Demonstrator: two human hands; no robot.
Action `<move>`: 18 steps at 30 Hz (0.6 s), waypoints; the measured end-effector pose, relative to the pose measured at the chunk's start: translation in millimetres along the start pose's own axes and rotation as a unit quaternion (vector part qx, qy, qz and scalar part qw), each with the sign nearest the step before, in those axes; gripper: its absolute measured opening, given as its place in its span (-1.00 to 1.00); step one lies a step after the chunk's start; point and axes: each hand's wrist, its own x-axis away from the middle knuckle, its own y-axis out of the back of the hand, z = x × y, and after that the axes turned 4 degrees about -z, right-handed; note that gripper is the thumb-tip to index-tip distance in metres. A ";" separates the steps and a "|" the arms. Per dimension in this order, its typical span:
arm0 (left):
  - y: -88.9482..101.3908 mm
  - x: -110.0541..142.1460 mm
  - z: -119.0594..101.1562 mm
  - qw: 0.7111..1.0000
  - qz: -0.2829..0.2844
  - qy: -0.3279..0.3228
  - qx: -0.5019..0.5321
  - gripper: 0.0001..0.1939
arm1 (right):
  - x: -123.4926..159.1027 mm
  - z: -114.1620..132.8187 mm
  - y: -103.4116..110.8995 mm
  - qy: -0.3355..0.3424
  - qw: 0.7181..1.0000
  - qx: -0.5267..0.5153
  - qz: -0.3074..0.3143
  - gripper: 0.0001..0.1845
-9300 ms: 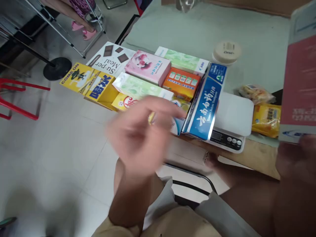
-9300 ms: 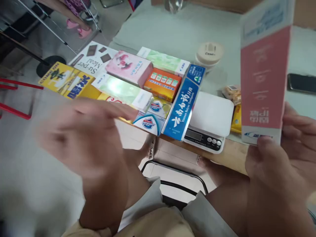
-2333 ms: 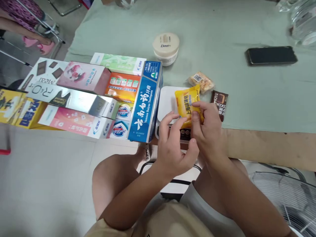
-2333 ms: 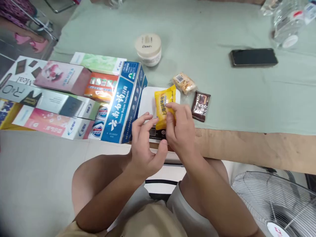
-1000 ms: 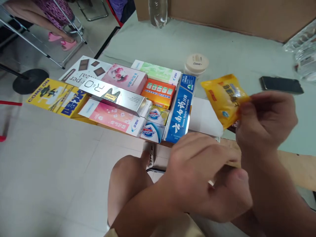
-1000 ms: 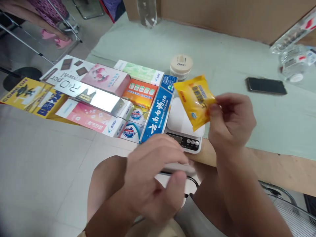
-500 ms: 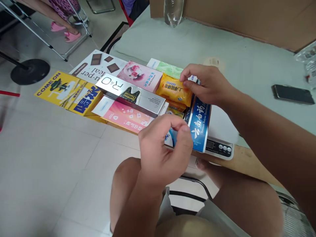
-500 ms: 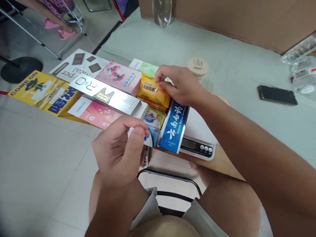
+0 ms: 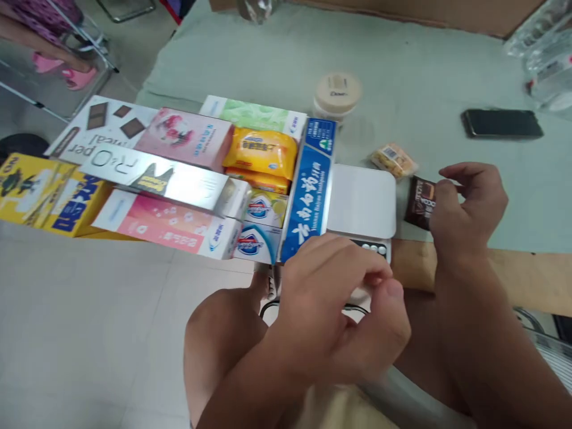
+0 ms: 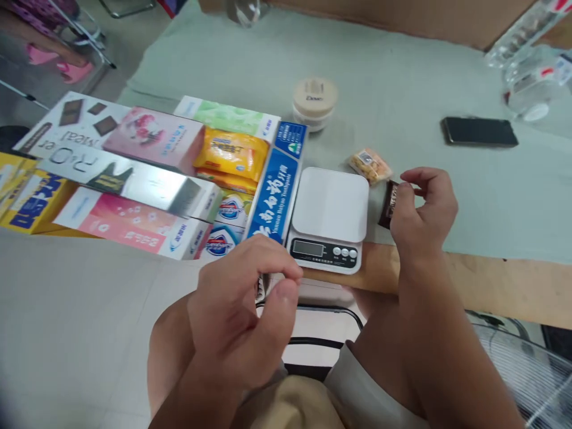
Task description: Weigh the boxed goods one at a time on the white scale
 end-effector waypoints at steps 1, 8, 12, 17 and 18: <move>-9.6 1.0 1.2 1.000 0.024 -0.010 -0.014 -0.91 | 0.0 -8.8 2.7 0.000 0.999 0.038 0.015 -0.77; -57.8 10.3 -6.3 0.987 0.091 -0.093 -0.099 -0.88 | 8.7 -38.3 9.2 -0.016 0.971 0.179 0.157 -0.26; -68.5 12.7 -12.2 0.983 0.110 -0.119 -0.083 -0.88 | 13.0 -48.0 14.7 -0.040 0.961 0.200 0.187 -0.29; -86.2 14.1 6.5 0.978 0.121 -0.133 -0.109 -0.88 | 10.1 -47.3 33.8 -0.011 0.983 0.150 0.110 -0.41; -88.8 15.0 10.9 0.977 0.118 -0.127 -0.122 -0.90 | 11.6 -42.0 36.8 0.012 0.987 0.132 0.091 -0.44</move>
